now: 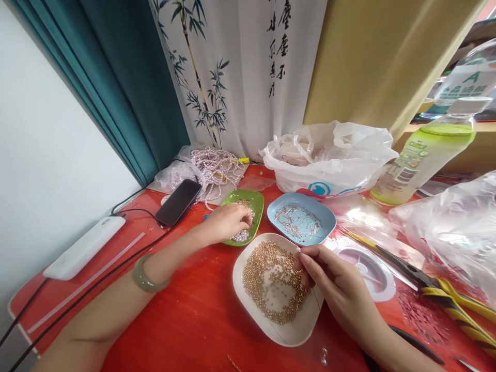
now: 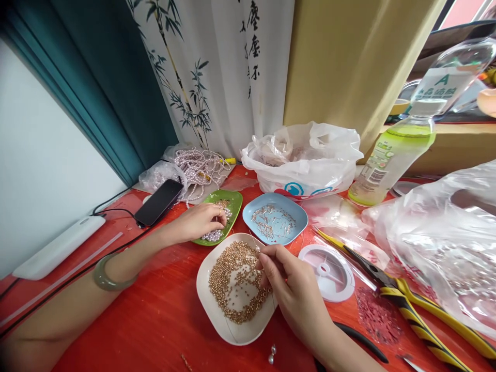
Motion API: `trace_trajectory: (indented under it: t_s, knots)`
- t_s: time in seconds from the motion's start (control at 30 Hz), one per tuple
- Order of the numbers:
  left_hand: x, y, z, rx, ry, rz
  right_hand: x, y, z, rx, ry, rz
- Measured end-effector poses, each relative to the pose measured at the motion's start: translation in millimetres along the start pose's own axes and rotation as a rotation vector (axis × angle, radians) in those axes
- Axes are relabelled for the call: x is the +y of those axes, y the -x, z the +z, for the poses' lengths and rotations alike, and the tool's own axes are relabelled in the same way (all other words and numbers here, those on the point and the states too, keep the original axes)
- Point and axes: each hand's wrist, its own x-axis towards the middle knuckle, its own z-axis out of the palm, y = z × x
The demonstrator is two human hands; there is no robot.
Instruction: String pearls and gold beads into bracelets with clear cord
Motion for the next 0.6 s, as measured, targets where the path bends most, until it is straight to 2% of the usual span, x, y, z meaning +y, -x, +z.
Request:
trace_trajectory:
  t_s: [0.17, 0.27, 0.4, 0.6]
  knots:
    - [-8.4, 2.7, -17.6, 0.034, 0.071, -0.045, -0.1, -0.5, 0.4, -0.004, 0.010, -0.009]
    - [-12.4, 2.2, -19.7, 0.061, 0.063, -0.031, -1.0, -0.9, 0.4, -0.001, 0.017, -0.006]
    - [-15.2, -3.2, -6.9, 0.127, 0.021, -0.024, -2.1, -0.4, -0.4, -0.002, 0.027, -0.009]
    - [-14.0, -8.1, 13.2, 0.157, -0.036, 0.098, -1.7, -0.8, -0.6, -0.002, 0.022, -0.015]
